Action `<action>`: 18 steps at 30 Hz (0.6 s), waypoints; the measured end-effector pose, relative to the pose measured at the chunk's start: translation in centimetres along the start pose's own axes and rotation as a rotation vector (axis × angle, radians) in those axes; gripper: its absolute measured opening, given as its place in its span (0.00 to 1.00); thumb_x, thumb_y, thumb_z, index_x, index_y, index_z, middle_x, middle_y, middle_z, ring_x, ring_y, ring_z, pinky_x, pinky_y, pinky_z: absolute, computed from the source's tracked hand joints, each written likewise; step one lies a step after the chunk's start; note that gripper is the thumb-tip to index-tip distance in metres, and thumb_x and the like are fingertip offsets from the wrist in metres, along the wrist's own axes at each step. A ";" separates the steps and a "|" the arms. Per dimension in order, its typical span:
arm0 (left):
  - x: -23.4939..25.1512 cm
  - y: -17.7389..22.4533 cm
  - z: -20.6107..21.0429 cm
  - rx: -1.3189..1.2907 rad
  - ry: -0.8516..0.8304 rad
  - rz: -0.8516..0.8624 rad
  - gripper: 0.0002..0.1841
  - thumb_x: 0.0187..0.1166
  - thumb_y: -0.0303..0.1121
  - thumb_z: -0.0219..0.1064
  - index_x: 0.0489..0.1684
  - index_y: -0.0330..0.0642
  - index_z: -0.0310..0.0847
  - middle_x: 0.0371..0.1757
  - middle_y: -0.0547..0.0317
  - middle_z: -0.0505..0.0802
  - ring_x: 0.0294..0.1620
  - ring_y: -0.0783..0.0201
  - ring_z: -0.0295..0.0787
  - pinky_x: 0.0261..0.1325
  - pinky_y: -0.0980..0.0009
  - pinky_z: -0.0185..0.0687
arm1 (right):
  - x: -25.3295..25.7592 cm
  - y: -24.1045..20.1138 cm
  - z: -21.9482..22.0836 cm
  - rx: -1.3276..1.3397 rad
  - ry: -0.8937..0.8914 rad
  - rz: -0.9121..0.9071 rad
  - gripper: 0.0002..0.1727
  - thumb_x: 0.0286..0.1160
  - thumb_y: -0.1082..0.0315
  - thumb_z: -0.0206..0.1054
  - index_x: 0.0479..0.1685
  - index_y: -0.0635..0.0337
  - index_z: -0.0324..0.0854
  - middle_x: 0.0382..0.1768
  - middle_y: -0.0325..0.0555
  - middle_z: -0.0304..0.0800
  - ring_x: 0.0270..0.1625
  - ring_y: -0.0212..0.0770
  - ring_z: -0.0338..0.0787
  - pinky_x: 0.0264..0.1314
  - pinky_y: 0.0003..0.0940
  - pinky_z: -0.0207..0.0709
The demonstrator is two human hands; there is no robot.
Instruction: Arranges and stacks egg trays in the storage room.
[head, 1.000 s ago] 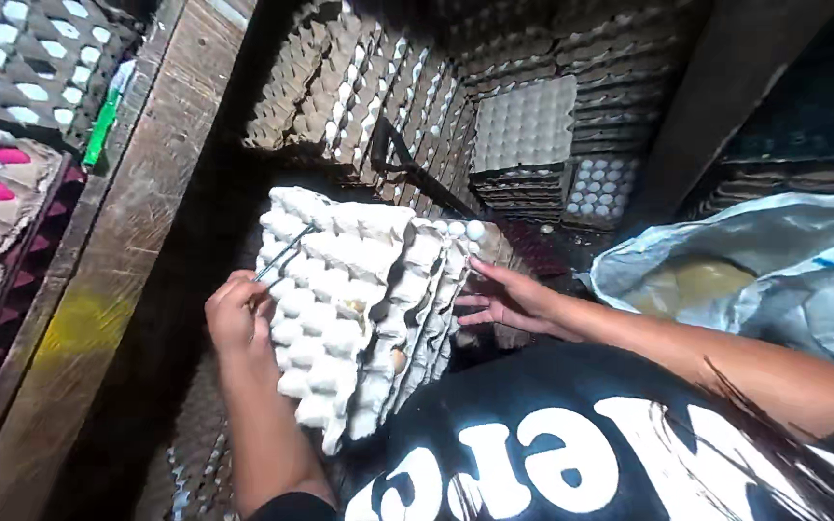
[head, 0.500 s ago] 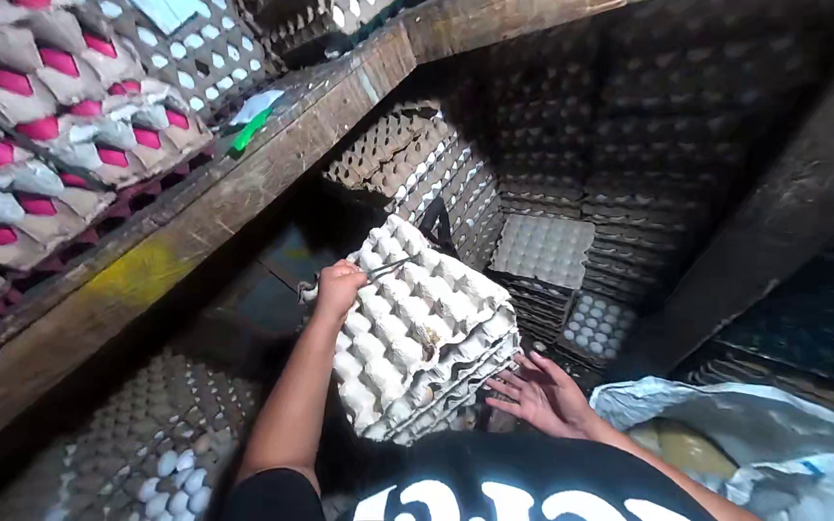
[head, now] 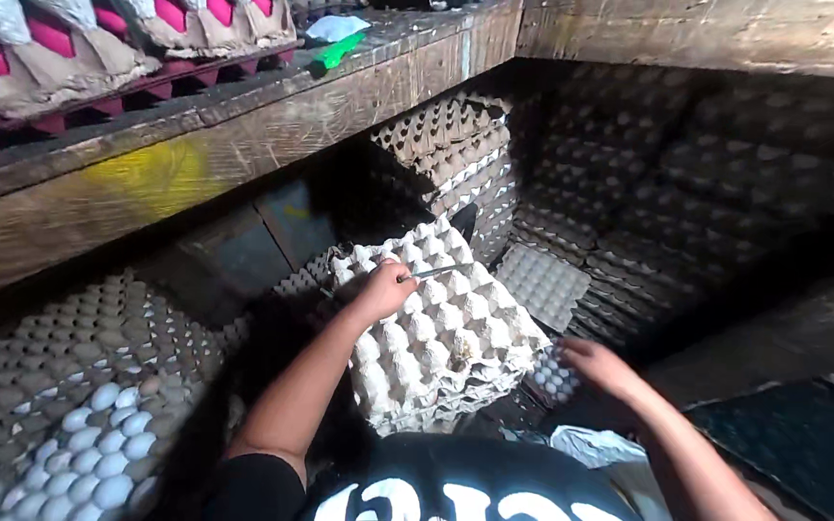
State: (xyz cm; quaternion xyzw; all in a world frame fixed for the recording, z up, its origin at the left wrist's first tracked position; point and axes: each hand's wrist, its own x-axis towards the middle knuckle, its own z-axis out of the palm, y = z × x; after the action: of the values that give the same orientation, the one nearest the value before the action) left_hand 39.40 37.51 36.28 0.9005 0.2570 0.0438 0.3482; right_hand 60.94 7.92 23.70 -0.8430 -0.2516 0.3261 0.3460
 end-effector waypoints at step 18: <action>-2.7 0.7 2.8 -0.100 0.142 -0.012 0.15 0.88 0.31 0.62 0.60 0.27 0.87 0.62 0.36 0.91 0.68 0.49 0.86 0.78 0.52 0.73 | 2.4 -46.9 -1.7 -0.265 0.139 -1.042 0.33 0.91 0.38 0.44 0.90 0.40 0.64 0.68 0.68 0.85 0.71 0.74 0.83 0.68 0.78 0.69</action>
State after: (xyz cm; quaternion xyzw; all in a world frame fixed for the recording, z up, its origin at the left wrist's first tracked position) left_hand 38.06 34.02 34.92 0.8750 0.2838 0.1181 0.3740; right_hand 54.46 38.52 58.76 -0.6627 -0.6517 0.0203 0.3683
